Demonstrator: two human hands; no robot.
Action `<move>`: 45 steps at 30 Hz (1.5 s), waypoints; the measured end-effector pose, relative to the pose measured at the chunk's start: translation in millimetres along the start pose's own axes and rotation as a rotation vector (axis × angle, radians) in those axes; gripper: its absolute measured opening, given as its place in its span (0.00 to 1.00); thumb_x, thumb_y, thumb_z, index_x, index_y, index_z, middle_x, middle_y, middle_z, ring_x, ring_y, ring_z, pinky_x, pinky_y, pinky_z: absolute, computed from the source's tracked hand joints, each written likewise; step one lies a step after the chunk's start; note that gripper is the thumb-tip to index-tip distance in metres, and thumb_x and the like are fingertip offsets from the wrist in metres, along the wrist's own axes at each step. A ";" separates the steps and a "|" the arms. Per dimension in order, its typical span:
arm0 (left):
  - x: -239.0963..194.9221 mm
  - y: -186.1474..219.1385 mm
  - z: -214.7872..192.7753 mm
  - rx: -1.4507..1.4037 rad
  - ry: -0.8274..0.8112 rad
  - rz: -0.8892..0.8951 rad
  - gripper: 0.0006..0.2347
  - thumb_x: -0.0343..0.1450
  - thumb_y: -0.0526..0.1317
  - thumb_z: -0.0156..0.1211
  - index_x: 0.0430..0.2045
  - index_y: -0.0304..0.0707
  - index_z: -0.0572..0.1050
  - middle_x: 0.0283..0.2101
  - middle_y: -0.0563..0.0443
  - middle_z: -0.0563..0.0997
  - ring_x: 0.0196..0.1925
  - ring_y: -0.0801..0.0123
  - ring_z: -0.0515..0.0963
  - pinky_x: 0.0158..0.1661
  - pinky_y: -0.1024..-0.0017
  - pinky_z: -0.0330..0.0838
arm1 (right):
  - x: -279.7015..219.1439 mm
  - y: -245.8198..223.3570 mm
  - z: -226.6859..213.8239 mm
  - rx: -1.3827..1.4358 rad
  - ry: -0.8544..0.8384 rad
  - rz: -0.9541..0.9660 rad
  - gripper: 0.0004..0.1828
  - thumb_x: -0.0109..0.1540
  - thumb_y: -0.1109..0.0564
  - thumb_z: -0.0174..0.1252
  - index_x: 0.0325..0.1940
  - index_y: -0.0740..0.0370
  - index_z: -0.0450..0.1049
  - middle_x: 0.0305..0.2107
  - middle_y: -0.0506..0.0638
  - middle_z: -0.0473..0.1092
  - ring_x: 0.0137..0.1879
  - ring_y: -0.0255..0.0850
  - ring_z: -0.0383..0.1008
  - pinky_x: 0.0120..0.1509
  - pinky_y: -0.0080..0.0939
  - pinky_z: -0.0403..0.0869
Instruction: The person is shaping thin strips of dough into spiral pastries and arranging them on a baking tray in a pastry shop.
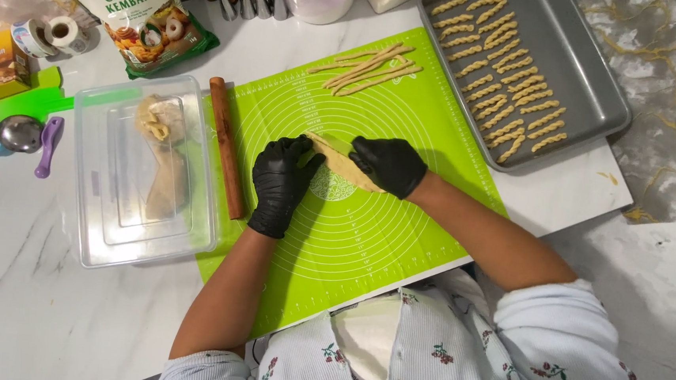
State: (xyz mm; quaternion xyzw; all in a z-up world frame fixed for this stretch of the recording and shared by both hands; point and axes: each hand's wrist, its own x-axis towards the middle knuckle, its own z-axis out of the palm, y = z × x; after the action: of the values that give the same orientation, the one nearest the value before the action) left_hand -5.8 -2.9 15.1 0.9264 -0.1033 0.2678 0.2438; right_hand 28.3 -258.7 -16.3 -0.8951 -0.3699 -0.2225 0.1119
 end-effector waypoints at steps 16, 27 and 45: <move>31.7 0.7 -3.9 0.004 -0.197 -0.060 0.15 0.74 0.39 0.61 0.56 0.53 0.78 0.59 0.45 0.77 0.54 0.42 0.80 0.49 0.48 0.79 | -102.3 5.5 -67.3 0.524 0.477 0.663 0.16 0.57 0.64 0.76 0.40 0.77 0.78 0.28 0.69 0.75 0.37 0.55 0.80 0.41 0.48 0.80; 52.1 -3.2 3.8 0.010 -0.320 0.072 0.07 0.69 0.42 0.65 0.39 0.58 0.78 0.35 0.58 0.83 0.43 0.58 0.84 0.45 0.60 0.80 | -100.3 -2.4 -80.1 0.519 0.644 0.832 0.14 0.54 0.69 0.78 0.40 0.75 0.81 0.32 0.69 0.77 0.44 0.56 0.79 0.48 0.57 0.82; 185.2 161.6 -32.0 -0.289 0.098 0.329 0.05 0.72 0.32 0.66 0.38 0.45 0.82 0.36 0.52 0.88 0.35 0.66 0.88 0.33 0.68 0.83 | -134.5 11.3 -61.6 0.118 0.734 0.449 0.20 0.59 0.56 0.74 0.41 0.77 0.75 0.29 0.67 0.75 0.32 0.60 0.79 0.36 0.55 0.78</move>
State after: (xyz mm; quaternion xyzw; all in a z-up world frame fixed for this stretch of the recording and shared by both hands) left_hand 82.7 -136.9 204.0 0.8383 -0.2784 0.3313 0.3317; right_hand -67.5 -371.6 -27.5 -0.8071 -0.1137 -0.4744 0.3326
